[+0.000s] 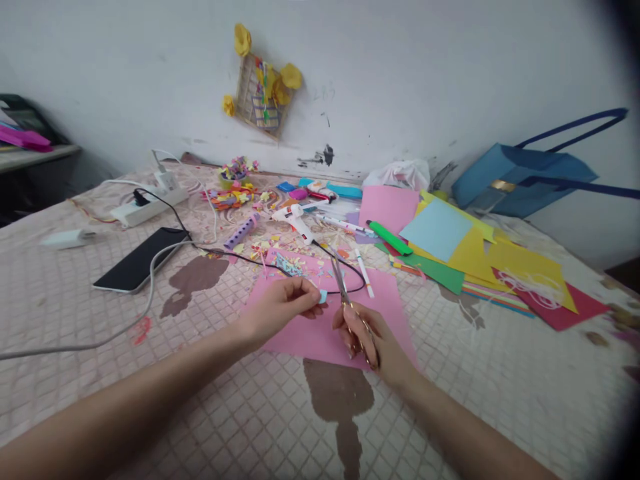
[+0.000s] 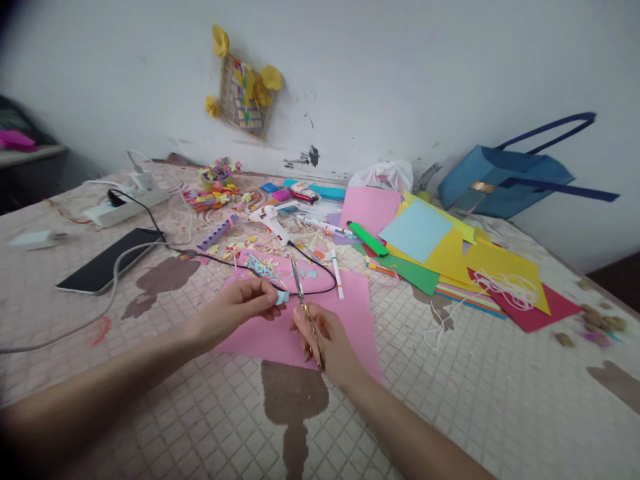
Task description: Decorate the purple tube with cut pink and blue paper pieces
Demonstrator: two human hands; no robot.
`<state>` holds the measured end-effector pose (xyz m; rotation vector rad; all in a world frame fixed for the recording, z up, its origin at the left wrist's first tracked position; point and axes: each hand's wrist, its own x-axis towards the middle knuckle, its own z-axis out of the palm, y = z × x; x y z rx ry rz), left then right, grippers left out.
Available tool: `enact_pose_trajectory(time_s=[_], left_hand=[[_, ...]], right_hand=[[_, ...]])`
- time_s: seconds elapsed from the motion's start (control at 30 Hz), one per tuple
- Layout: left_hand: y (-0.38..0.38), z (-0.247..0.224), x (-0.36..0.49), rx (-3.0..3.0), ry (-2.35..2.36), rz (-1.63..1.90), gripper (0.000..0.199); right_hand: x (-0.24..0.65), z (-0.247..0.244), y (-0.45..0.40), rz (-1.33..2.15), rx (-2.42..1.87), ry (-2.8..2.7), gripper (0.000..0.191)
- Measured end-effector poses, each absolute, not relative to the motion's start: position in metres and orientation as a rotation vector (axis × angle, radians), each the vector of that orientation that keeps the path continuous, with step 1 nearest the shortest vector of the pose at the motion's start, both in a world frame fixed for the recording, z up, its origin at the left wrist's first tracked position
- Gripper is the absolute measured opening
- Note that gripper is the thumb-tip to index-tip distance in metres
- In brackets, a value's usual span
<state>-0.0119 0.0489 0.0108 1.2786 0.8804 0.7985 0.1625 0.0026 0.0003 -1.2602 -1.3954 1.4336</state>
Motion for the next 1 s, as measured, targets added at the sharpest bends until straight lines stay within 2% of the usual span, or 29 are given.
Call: enact_pose_trajectory(time_s=[0.27,1.0], left_hand=[[0.055,0.013,-0.016,1.09,0.841,0.948,0.019],[0.053,0.011,-0.014,1.029,0.822,0.984,0.018]], right_hand=[[0.162,-0.003,0.0,1.316,-1.327,-1.615,0.038],[0.163,-0.013,0.0,1.213,-1.341,-1.734,0.034]])
